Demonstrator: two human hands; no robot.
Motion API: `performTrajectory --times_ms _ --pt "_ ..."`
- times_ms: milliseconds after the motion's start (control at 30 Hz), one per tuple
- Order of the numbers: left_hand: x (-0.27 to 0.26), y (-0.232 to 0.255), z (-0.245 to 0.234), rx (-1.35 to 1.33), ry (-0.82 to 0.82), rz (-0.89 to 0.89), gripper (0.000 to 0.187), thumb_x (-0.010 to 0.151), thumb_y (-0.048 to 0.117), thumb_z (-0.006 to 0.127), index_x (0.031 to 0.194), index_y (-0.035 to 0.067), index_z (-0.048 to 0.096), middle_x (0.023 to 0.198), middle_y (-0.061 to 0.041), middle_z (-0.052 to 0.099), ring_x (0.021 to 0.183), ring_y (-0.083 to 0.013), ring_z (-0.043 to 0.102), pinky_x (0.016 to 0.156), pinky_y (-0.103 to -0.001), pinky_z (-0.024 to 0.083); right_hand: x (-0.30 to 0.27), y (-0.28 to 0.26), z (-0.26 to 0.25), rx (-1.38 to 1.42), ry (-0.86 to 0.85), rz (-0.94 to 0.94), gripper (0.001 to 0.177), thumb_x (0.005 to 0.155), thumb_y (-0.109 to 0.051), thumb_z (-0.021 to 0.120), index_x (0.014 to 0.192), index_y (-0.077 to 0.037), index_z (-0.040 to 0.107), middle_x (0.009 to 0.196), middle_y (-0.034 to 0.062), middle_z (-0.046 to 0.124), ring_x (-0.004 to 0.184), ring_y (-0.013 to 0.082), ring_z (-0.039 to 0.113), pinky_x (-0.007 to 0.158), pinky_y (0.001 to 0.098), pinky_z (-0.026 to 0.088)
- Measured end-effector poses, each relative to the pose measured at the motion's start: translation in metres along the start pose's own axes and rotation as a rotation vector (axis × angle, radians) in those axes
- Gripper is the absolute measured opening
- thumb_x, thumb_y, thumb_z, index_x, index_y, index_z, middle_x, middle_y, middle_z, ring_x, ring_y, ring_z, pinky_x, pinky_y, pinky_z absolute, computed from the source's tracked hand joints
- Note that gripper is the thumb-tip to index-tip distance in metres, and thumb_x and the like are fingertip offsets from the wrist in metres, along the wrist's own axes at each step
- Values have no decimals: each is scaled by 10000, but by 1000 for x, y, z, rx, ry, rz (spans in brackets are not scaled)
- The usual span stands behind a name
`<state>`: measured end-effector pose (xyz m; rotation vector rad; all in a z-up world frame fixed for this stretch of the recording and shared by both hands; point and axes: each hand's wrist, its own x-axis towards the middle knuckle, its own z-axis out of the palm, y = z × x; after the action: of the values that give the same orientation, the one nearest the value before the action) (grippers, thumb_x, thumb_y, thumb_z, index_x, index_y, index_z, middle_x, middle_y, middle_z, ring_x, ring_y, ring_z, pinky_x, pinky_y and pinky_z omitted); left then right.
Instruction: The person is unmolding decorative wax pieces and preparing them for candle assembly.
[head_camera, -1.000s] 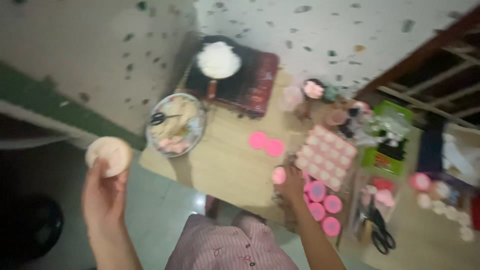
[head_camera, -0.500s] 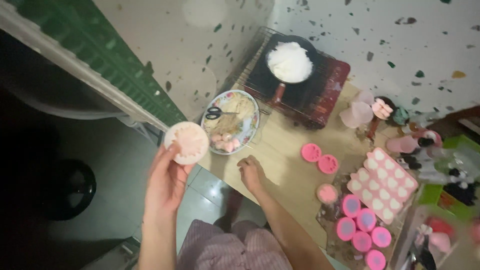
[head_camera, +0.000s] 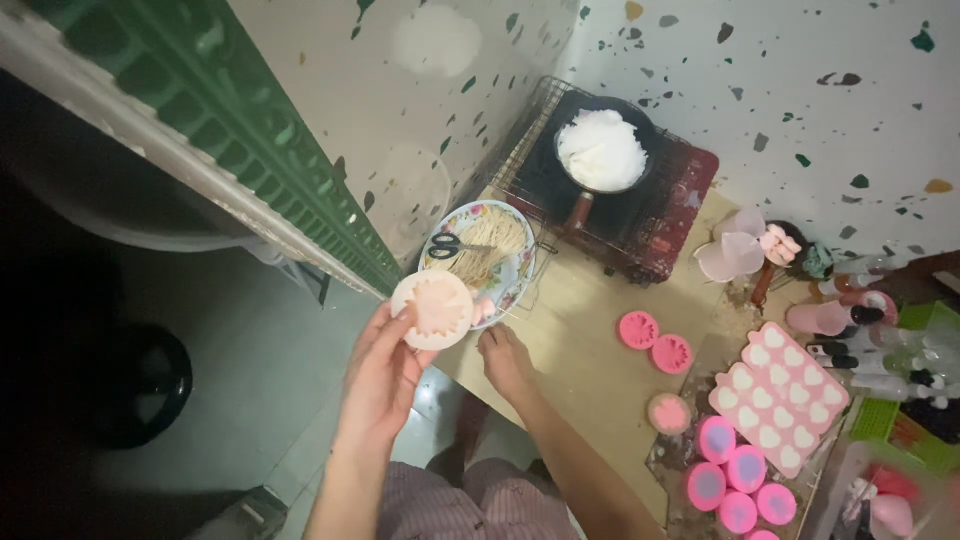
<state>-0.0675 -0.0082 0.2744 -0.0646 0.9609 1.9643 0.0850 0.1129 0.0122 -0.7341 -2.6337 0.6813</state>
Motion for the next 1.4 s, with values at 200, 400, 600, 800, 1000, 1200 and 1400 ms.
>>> performTrajectory --times_ms 200,400,600,800,1000,1200,1400 --pt "17 -16 30 41 -76 -64 364 968 102 591 1308 -22 548 1266 -140 661 1153 -229 675 1001 -410 555 -9 -15 -16 -11 162 -15 265 819 -14 669 1082 20 676 1126 204 664 1020 378 640 860 458 526" --pt "23 -42 92 168 -328 -173 333 978 136 612 1284 4 598 1184 -87 699 1051 -181 694 898 -371 576 -46 -23 -113 568 257 404 101 927 -60 707 1014 -9 712 978 81 711 786 193 690 614 285 569" --pt "1 -96 159 284 -518 -264 373 949 133 648 1309 49 598 1161 -52 704 1018 -129 685 839 -306 547 -72 -85 -321 658 922 353 140 923 -31 668 1045 -43 735 1114 49 719 882 93 691 708 252 577" --pt "-37 -123 207 357 -773 -268 371 958 177 680 1285 8 631 1139 -55 708 1001 -105 659 834 -303 551 -78 -137 -406 -114 888 256 200 830 37 756 1014 -37 783 1063 66 724 958 152 706 806 271 567" --pt "-45 -145 222 447 -877 -275 401 971 217 653 1314 10 625 1205 -74 722 1029 -114 661 854 -300 502 -103 -144 -423 35 956 351 212 827 72 752 1013 -27 775 1085 71 752 992 166 751 801 262 634" --pt "-52 -154 232 385 -1038 -228 390 991 171 641 1327 -20 585 1205 -93 721 1093 -129 672 955 -289 531 -115 -139 -421 309 1066 417 271 863 88 723 1092 32 591 1108 153 719 1092 193 736 899 318 654" --pt "-56 -149 238 496 -1063 -202 386 934 42 651 1308 -26 579 1148 -133 738 1019 -150 697 872 -291 564 -114 -138 -423 169 1076 478 471 837 49 747 1170 -19 421 1027 140 766 949 173 766 823 302 672"
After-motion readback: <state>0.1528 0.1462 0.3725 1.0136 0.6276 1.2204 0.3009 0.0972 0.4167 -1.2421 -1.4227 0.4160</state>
